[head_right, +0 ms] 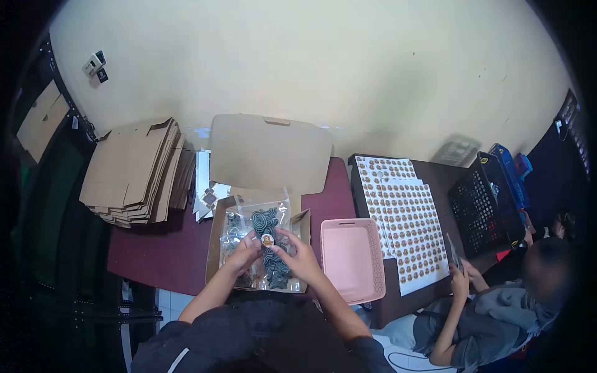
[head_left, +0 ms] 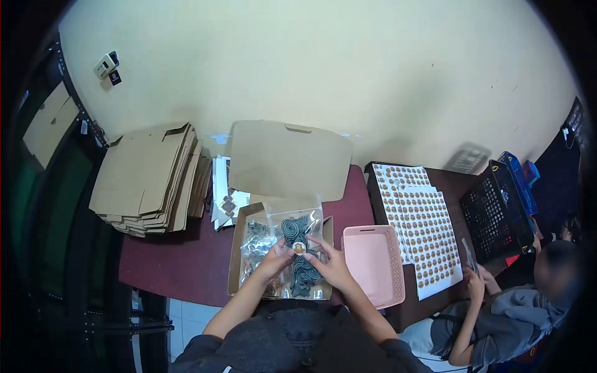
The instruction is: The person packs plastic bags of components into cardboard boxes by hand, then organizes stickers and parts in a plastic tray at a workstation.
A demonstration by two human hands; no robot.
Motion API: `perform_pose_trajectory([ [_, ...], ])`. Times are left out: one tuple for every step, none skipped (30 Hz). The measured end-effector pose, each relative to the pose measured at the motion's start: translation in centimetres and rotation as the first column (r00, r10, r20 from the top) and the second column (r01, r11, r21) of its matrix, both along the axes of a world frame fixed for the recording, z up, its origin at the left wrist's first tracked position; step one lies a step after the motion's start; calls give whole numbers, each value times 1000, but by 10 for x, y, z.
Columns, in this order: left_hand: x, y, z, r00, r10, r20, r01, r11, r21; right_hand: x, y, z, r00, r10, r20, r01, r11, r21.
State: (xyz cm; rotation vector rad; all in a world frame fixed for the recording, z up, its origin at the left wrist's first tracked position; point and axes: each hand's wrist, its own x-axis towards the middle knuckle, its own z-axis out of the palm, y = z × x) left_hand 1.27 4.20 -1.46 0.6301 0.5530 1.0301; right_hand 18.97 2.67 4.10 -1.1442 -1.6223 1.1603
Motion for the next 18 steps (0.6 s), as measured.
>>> perform_pose_trajectory([
  [3, 0, 4, 996, 57, -69, -57, 998, 5, -2, 1, 0, 1000, 4, -1, -4, 1000, -1],
  [5, 1, 8, 981, 91, -173, -95, 995, -14, -4, 1, -1, 999, 23, -37, -24, 1000, -21],
  [4, 1, 4, 980, 95, -175, -100, 995, -20, -6, 0, -2, 997, 40, -72, -44, 998, -42],
  [4, 1, -2, 975, 144, -167, -145, 989, 4, -6, -1, 1, 1000, 22, -5, -22, 1000, 6],
  [4, 1, -6, 969, 192, -157, -190, 981, 28, -6, -1, -4, 1000, 28, -6, -28, 1000, 0],
  [4, -2, 2, 967, 225, -122, -232, 972, -46, -5, -1, -11, 1000, -13, -26, 12, 999, -36],
  [4, -2, 0, 966, 229, -121, -236, 971, -47, -4, -1, -15, 997, -56, -44, 53, 996, -71],
  [3, -1, -3, 958, 243, -151, -256, 965, -66, -2, -1, -16, 994, -50, -93, 37, 991, -130],
  [2, -1, -4, 950, 256, -181, -274, 958, -85, -2, -1, -23, 995, -46, -91, 34, 991, -129],
  [0, -1, -4, 954, 238, -181, -267, 950, -163, 0, -1, -33, 991, -33, -131, 10, 986, -169],
  [-3, 1, -5, 956, 240, -172, -268, 949, -165, 3, -1, -38, 986, -21, -165, -14, 978, -208],
  [-5, 3, -9, 962, 218, -167, -236, 967, -94, 1, -3, -36, 983, -17, -183, -15, 985, -172],
  [-1, 4, -4, 967, 194, -164, -201, 979, -26, -2, -8, -24, 977, -64, -204, 13, 970, -241],
  [2, 3, 2, 973, 209, -101, -211, 977, -10, -2, -8, -19, 981, -60, -183, 15, 971, -238],
  [4, 4, 0, 973, 210, -96, -212, 977, -15, -2, -8, -17, 984, -52, -170, 11, 972, -233],
  [2, 5, -2, 963, 212, -167, -206, 977, 55, -1, -9, -24, 984, -49, -171, 8, 972, -236],
  [0, 5, -3, 945, 220, -241, -194, 973, 127, 1, -8, -34, 976, -73, -204, 22, 971, -238],
  [1, 0, 10, 880, 284, -380, -259, 959, 116, 0, -7, -36, 967, -97, -237, 38, 970, -241],
])
